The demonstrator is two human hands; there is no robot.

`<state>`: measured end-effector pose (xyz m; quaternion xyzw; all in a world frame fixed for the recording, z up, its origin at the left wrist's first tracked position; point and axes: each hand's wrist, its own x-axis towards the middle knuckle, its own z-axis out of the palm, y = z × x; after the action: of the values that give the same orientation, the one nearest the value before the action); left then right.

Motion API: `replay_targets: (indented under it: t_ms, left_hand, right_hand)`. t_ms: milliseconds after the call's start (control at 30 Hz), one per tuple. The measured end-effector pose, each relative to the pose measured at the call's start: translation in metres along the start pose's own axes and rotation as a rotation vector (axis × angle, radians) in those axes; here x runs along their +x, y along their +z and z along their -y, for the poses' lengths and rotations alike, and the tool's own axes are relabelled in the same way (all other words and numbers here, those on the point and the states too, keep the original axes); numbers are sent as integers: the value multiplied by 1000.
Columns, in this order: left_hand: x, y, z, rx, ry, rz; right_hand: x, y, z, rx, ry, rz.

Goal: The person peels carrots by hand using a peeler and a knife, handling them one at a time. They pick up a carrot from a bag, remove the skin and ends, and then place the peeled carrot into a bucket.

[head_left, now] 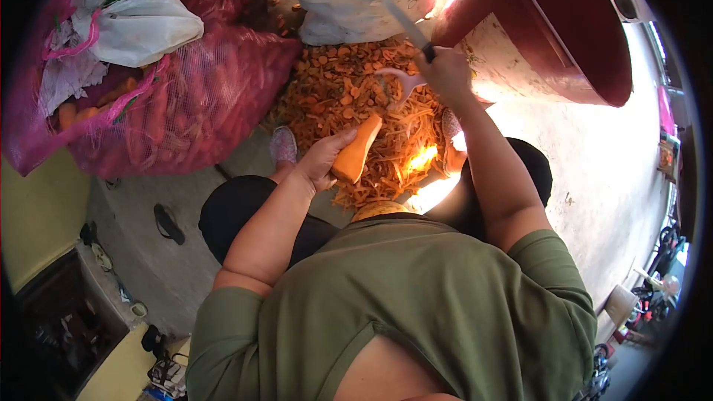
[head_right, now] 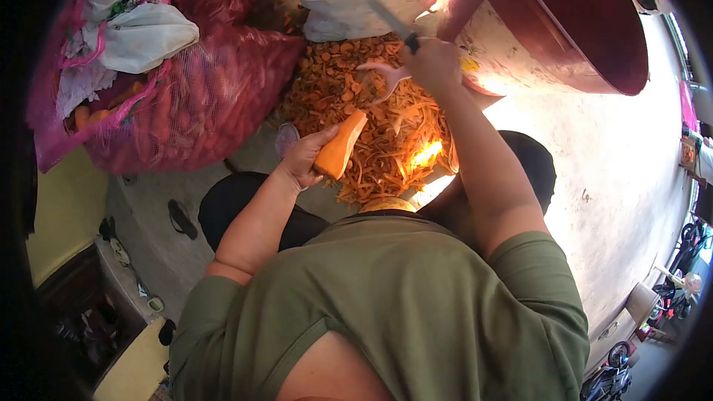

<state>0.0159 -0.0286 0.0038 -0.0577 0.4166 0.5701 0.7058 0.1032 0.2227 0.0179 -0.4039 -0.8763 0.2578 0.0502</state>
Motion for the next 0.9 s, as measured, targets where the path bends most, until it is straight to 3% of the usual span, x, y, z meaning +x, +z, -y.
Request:
replay_targets:
  t_ms: [100,167,200,400,500,533,633,733,767,800,867,900]
  left_hand:
    - [-6,9,-10,33,-63,-76]
    - [1,-5,-1,63,-51,-76]
    - [5,-9,3,79,-47,-72]
    - [-3,5,-3,64,28,-28]
    - [-2,10,-4,119,19,-190]
    - [-2,11,-4,106,18,-150]
    - [-2,9,-3,81,20,-56]
    - [-2,-2,-6,92,75,-29]
    - [-4,-3,-7,98,103,-38]
    - [-3,-4,-8,103,134,-46]
    - [2,-6,-7,215,198,-91]
    - [4,-8,-6,271,228,-115]
  right_hand:
    - [-40,2,45,120,-143,167]
    - [-55,17,53,-9,-339,295]
    - [-55,17,52,-78,-335,305]
    - [3,2,-8,-89,109,77]
    - [-31,-5,35,-11,-29,184]
    - [-40,1,41,-57,-129,225]
    - [-18,13,14,-15,101,152]
    - [-4,11,-16,2,141,217]
    - [-2,13,-21,-22,165,246]
    - [-19,7,-7,118,-11,281]
    - [-42,2,16,253,41,676]
    - [-54,10,18,312,7,766]
